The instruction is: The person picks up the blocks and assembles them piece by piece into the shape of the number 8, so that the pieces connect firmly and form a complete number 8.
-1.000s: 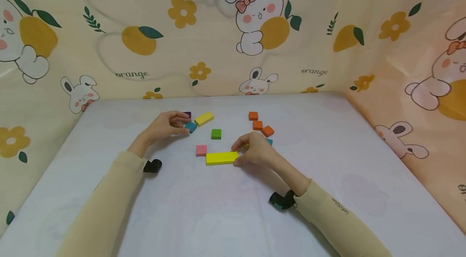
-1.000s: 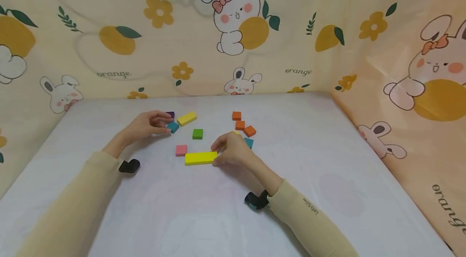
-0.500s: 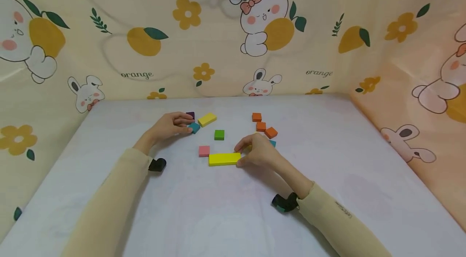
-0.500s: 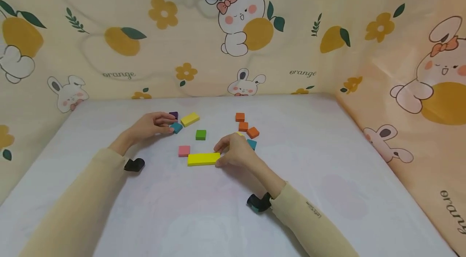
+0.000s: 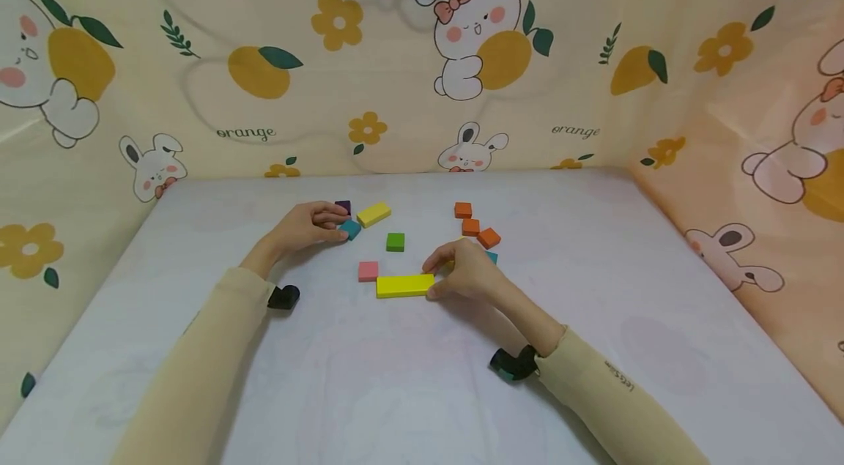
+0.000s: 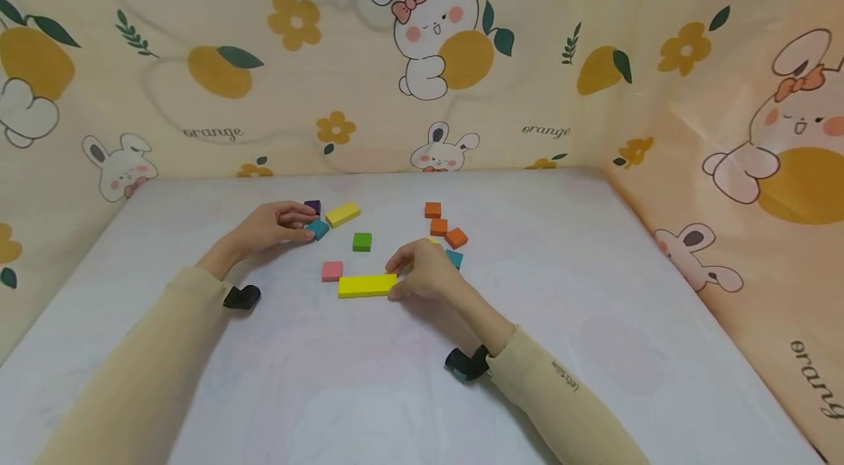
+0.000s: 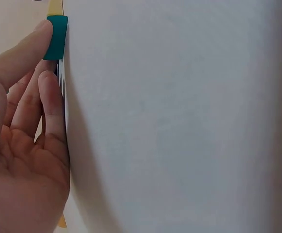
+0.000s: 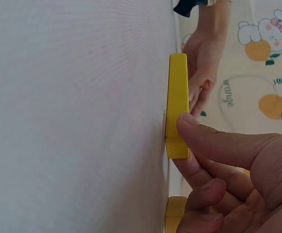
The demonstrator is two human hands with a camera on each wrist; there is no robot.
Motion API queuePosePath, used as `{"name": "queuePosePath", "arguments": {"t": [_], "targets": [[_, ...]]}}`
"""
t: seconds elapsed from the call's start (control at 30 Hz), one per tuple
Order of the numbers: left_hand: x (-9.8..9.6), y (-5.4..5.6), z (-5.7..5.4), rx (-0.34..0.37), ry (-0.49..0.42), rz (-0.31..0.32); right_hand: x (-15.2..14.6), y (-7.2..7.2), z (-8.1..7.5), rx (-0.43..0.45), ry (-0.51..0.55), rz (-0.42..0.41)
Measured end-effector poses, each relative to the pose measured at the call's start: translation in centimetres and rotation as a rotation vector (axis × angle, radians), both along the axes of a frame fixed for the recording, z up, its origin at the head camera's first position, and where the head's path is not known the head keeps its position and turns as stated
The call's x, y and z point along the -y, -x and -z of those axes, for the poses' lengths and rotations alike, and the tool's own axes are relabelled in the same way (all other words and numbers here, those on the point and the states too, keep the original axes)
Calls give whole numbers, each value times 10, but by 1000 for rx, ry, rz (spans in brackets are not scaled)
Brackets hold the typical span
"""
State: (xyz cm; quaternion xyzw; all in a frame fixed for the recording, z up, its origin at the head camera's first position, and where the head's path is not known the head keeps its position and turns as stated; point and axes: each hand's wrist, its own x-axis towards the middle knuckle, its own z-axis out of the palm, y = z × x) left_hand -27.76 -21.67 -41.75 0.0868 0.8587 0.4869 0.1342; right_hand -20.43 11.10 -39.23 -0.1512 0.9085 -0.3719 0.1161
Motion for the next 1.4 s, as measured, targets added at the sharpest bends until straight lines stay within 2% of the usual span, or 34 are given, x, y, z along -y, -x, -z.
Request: {"name": "queuePosePath", "arguments": {"t": [0.7,0.87,1.0,1.17,1.3,1.4], "targets": [[-3,2,2,-23,9,-28,-1,-1,2,8,2,10],[-6,1,2,-59,52,-44,-1,0,2,9,1,14],[-10,-2,0,-130,82,-61,-1,1,3,7,-5,8],[-15,-17,-13,-212,56,-88,-2,2,1,9,-1,6],[-18,-40,-27,-273,-17,-112,-2,2,1,14,2,0],[-21,-61,-36,-284,-46,-106,-2,2,2,14,7,-8]]}}
